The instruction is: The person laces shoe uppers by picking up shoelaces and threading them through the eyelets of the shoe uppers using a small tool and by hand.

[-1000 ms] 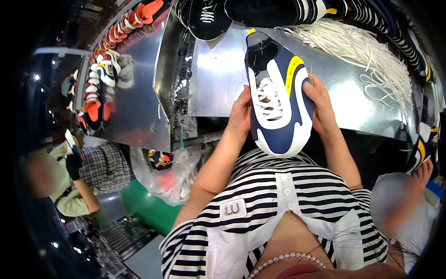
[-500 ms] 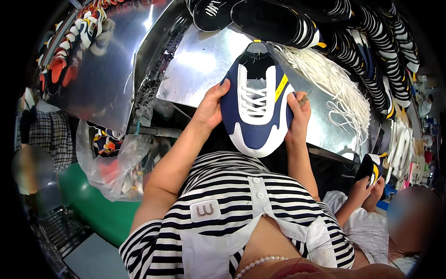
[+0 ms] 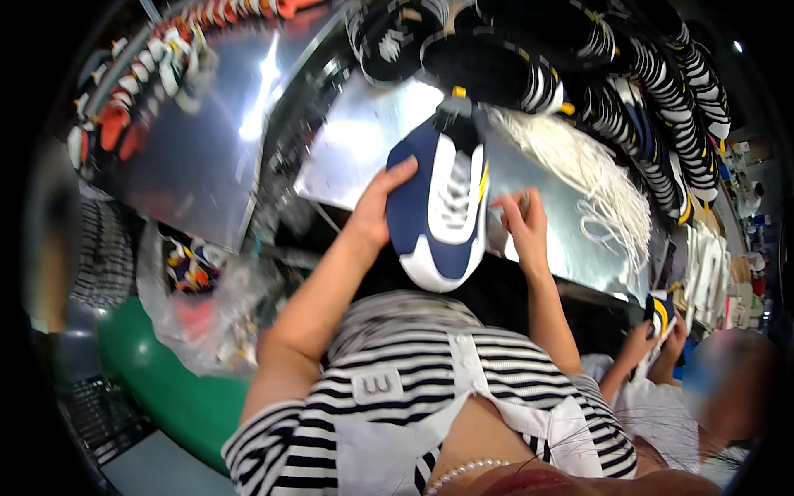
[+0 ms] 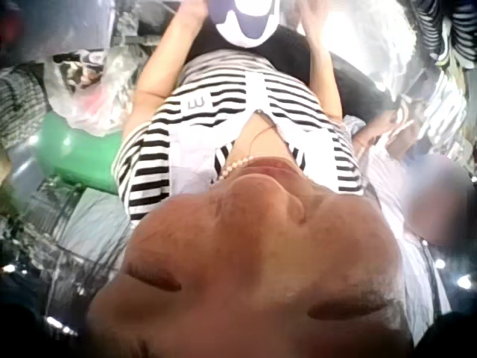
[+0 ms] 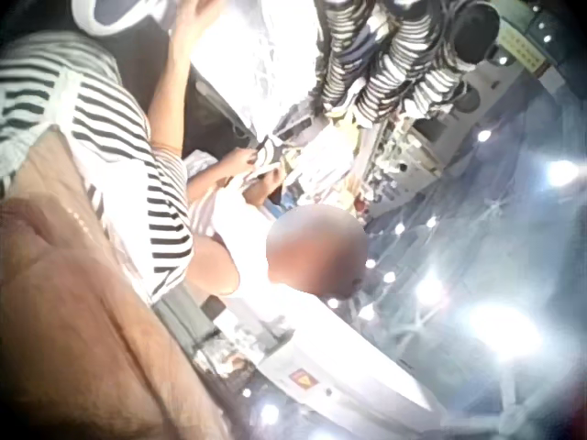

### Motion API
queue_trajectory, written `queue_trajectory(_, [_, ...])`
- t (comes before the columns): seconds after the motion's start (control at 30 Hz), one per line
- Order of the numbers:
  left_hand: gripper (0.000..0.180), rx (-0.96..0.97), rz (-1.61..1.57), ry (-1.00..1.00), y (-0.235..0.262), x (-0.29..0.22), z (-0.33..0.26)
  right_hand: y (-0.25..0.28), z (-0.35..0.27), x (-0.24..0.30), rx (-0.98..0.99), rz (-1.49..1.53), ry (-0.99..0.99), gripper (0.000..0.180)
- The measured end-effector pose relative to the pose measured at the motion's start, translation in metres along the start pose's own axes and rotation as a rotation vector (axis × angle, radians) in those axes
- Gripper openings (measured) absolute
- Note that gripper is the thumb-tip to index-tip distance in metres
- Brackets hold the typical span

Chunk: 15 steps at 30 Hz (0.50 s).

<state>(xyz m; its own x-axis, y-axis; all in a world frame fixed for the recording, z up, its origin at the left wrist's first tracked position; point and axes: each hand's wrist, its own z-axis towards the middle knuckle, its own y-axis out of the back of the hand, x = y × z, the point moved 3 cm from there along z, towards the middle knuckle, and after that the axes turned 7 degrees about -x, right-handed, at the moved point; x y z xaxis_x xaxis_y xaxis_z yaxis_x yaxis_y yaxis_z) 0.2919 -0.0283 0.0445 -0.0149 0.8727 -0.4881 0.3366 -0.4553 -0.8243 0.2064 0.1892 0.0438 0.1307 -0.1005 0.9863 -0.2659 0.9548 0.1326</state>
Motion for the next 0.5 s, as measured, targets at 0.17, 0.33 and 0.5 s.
queue_trajectory(0.17, [0.035,-0.081,0.846,-0.468,-0.046,-0.072,0.005,0.009,0.016,-0.019,-0.016,0.013,-0.036,0.018])
queue_trajectory(0.33, [0.027,-0.159,1.815,-1.009,-0.076,-0.123,0.140,0.003,0.029,-0.043,-0.023,-0.291,0.151,0.021])
queue_trajectory(0.5, [0.027,-0.210,2.297,-0.838,-0.061,-0.133,0.295,0.007,0.029,-0.043,-0.024,-0.191,0.060,0.017])
